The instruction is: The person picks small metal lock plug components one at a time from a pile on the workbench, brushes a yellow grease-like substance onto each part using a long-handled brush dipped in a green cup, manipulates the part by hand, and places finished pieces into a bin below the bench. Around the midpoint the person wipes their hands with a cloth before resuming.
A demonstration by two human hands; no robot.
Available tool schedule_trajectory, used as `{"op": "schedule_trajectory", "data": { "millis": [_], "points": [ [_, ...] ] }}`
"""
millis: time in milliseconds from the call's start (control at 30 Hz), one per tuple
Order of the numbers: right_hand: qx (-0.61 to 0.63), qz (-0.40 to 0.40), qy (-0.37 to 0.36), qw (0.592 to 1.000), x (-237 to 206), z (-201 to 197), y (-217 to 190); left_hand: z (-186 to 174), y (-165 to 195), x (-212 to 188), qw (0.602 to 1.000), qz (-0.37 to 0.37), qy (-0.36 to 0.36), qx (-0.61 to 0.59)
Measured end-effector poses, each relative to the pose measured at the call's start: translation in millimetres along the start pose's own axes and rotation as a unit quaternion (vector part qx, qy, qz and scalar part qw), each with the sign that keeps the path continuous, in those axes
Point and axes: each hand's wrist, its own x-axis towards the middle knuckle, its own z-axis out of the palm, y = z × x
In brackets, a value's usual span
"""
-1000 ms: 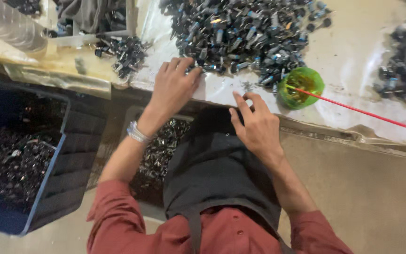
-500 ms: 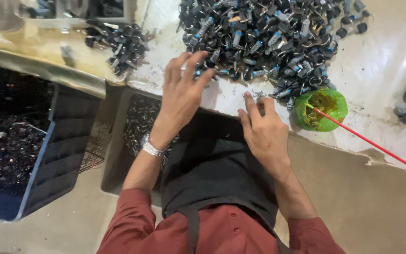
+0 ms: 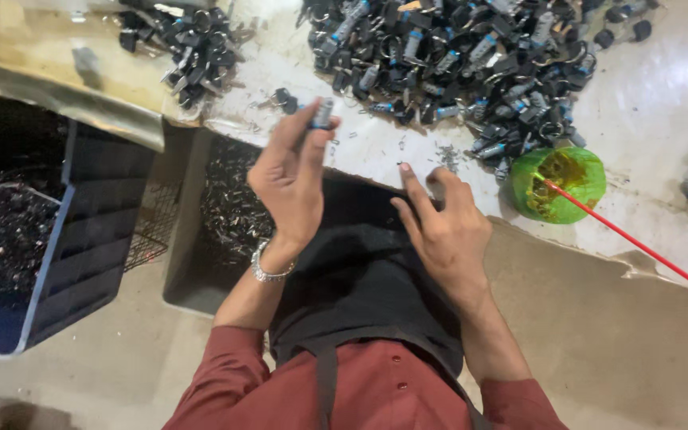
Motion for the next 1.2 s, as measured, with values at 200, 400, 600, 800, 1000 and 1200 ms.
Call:
{"op": "schedule_trajectory", "data": {
  "millis": [200,400,600,800,1000,1200],
  "points": [
    [0.255,0.007,0.049,0.966,-21,8,-30,-11,20,-9,0.979,0.051,-0.028,0.193],
    [0.493,0.269,-0.004,0.827,-17,-8,-44,-19,40,-45,0.973,0.084,-0.108,0.186],
    [0.539,0.22,0.096,0.807,-31,-2,-31,-5,15,-79,0.92,-0.267,-0.16,-0.237],
    [0.552,0.182,0.133,0.803,-40,-1,-24,-1,-3,-83,0.802,-0.435,-0.166,-0.375],
    [0.517,0.157,0.127,0.832,-45,-13,-24,-1,6,-83,0.825,-0.439,-0.168,-0.313],
    [0.51,0.232,0.074,0.825,-53,-14,-16,-1,24,-84,0.926,-0.29,-0.201,-0.137]
  ]
}}
